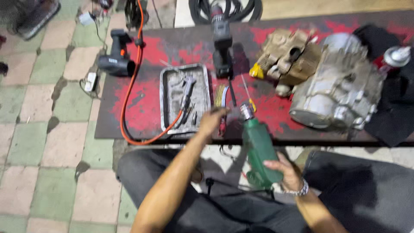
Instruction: The person selects a drill bit from a tool cart and attaches it to a green electric drill. They then use the drill to remove bolts from a motorcycle engine block placed on a workbench.
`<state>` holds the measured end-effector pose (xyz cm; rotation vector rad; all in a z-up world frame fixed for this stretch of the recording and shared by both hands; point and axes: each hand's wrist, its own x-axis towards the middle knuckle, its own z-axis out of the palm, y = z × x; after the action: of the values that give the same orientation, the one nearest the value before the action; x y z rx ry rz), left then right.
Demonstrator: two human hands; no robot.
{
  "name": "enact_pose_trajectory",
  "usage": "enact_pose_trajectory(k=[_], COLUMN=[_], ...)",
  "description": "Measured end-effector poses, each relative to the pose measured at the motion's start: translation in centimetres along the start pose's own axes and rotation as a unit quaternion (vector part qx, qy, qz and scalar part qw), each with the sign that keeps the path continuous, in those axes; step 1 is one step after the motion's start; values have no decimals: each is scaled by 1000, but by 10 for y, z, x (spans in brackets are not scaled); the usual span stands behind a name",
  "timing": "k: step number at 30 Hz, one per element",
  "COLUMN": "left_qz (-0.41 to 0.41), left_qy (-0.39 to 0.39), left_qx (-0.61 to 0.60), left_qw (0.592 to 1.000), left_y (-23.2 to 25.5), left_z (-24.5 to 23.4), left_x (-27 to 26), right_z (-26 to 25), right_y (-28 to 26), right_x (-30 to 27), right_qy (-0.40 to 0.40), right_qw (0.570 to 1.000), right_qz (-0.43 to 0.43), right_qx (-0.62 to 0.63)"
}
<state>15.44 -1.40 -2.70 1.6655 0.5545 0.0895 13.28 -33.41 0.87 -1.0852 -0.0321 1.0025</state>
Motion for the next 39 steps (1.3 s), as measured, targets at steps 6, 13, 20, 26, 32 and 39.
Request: enact_pose_trajectory(k=[6,13,20,26,32,39], left_qz=[-84,-22,-63,-39,-44,-95], left_qy=[75,92,126,86,-207,7], left_qx=[236,331,437,381,-15,-455], left_qw=[965,939,888,920,977,885], left_y=[-47,-70,-44,-14,25,81], left_z=[-45,-65,-78,-62,16,30], left_x=[52,73,50,39,-29,-55], right_z=[-4,11,25,28,28,64], right_y=[13,14,7,0,-10,-62], right_x=[4,10,1,-1,1,-6], right_qy=[-13,-9,-72,-109,-129,-165], right_qw=[999,1000,997,993,991,978], right_qz=[-31,-20,-18,-27,31,-114], right_qx=[3,-5,-18,-36,1,-53])
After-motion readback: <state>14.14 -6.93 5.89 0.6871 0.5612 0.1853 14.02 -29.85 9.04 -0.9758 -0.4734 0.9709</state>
